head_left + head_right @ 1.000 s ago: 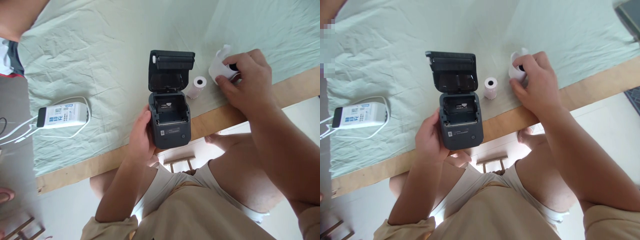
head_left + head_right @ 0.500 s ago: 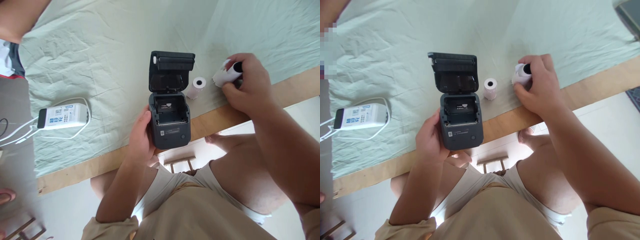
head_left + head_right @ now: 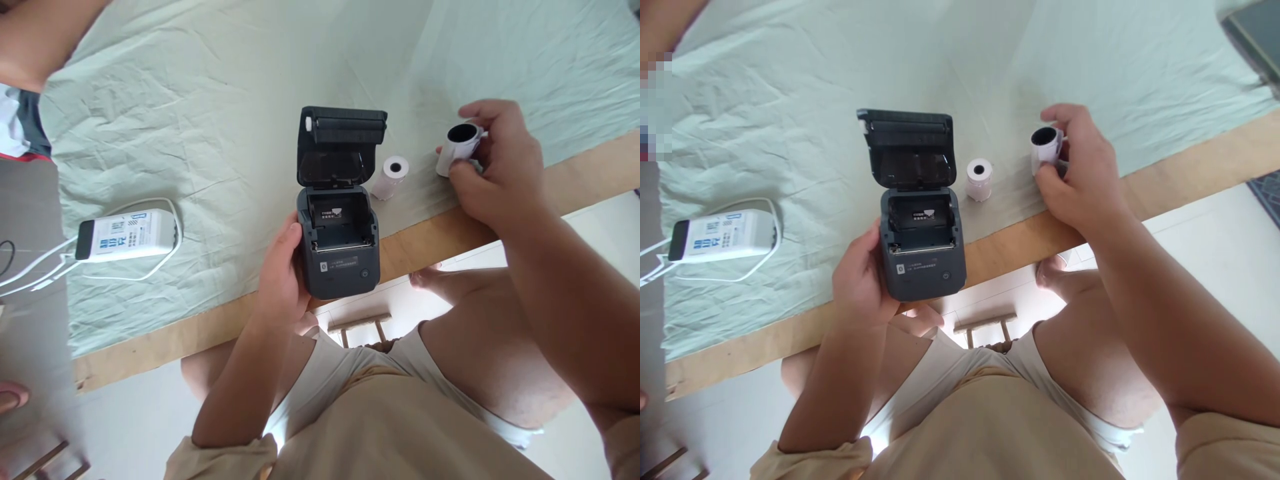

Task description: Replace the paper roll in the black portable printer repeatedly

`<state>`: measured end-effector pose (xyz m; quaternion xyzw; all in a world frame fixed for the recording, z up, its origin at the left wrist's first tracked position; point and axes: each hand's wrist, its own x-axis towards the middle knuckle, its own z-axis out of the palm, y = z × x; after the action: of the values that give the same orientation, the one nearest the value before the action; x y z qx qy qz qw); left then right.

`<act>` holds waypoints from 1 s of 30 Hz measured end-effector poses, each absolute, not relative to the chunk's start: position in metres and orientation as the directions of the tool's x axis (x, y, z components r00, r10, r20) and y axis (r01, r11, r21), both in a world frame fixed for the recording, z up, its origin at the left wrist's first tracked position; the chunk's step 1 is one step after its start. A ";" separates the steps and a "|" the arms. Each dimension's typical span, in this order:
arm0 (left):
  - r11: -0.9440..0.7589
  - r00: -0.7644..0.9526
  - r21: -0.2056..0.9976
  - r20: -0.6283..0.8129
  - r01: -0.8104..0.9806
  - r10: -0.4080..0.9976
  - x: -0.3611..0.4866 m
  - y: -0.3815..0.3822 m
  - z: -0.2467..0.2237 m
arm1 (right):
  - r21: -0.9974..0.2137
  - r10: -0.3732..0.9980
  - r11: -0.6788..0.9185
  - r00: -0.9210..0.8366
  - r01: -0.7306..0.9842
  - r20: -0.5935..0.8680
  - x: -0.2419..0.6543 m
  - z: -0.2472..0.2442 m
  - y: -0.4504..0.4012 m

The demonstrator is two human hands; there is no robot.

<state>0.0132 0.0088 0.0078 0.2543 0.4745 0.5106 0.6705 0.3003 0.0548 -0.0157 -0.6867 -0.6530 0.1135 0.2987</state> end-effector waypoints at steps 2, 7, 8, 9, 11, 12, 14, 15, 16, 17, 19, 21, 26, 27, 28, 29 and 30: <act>0.346 0.034 0.825 -0.371 -0.447 0.928 0.014 0.009 0.009 | -0.509 0.971 0.068 0.060 0.858 0.232 0.303 -0.018 0.055; 0.414 0.112 0.806 -0.407 -0.424 0.906 0.012 0.006 0.012 | -0.519 0.941 0.136 0.053 0.844 0.333 0.305 -0.015 0.055; 0.431 0.123 0.802 -0.420 -0.413 0.899 0.011 0.005 0.013 | -0.554 0.909 0.205 0.054 0.807 0.414 0.301 -0.010 0.052; 0.441 0.126 0.801 -0.429 -0.405 0.895 0.010 0.005 0.013 | -0.579 0.857 0.309 0.043 0.755 0.514 0.295 -0.005 0.048; 0.453 0.127 0.803 -0.441 -0.387 0.889 0.009 0.003 0.014 | -0.589 0.747 0.536 -0.015 0.604 0.664 0.275 0.007 0.037; 0.455 0.128 0.804 -0.441 -0.383 0.888 0.009 0.003 0.015 | -0.569 0.685 0.645 -0.055 0.510 0.727 0.263 0.013 0.031; 0.458 0.121 0.805 -0.447 -0.376 0.886 0.010 0.003 0.016 | -0.625 0.725 0.675 -0.200 0.391 0.659 0.237 0.021 0.020; 0.457 0.111 0.806 -0.451 -0.376 0.886 0.010 0.003 0.016 | -0.641 0.729 0.677 -0.215 0.362 0.649 0.225 0.022 0.015; 0.455 0.094 0.809 -0.455 -0.373 0.885 0.010 0.004 0.016 | -0.642 0.723 0.683 -0.200 0.349 0.661 0.214 0.023 0.013; 0.442 0.068 0.814 -0.452 -0.376 0.889 0.010 0.004 0.016 | -0.637 0.726 0.676 -0.186 0.371 0.663 0.206 0.021 0.012; 0.409 0.048 0.827 -0.425 -0.386 0.904 0.009 0.004 0.013 | -0.617 0.747 0.634 -0.161 0.466 0.645 0.196 0.017 0.012; 0.401 0.062 0.827 -0.412 -0.393 0.909 0.008 0.003 0.009 | -0.590 0.783 0.576 -0.176 0.565 0.597 0.193 0.014 0.015; 0.378 0.080 0.843 -0.377 -0.382 0.923 0.005 0.000 0.004 | -0.581 0.812 0.530 -0.173 0.618 0.557 0.194 0.017 0.013; 0.378 0.081 0.848 -0.376 -0.372 0.923 0.005 0.000 0.005 | -0.590 0.811 0.533 -0.166 0.606 0.562 0.194 0.018 0.013; 0.383 0.082 0.849 -0.380 -0.364 0.921 0.005 0.000 0.005 | -0.601 0.808 0.538 -0.160 0.591 0.566 0.195 0.019 0.012; 0.387 0.086 0.848 -0.383 -0.363 0.920 0.006 0.000 0.006 | -0.612 0.808 0.545 -0.163 0.573 0.567 0.195 0.018 0.012; 0.391 0.090 0.843 -0.386 -0.369 0.918 0.006 0.000 0.006 | -0.621 0.806 0.556 -0.177 0.553 0.564 0.196 0.017 0.013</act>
<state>0.0060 -0.0001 0.0064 0.2851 0.4813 0.4724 0.6811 0.1964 0.0127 0.0167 -0.4503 -0.7546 0.1388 0.4566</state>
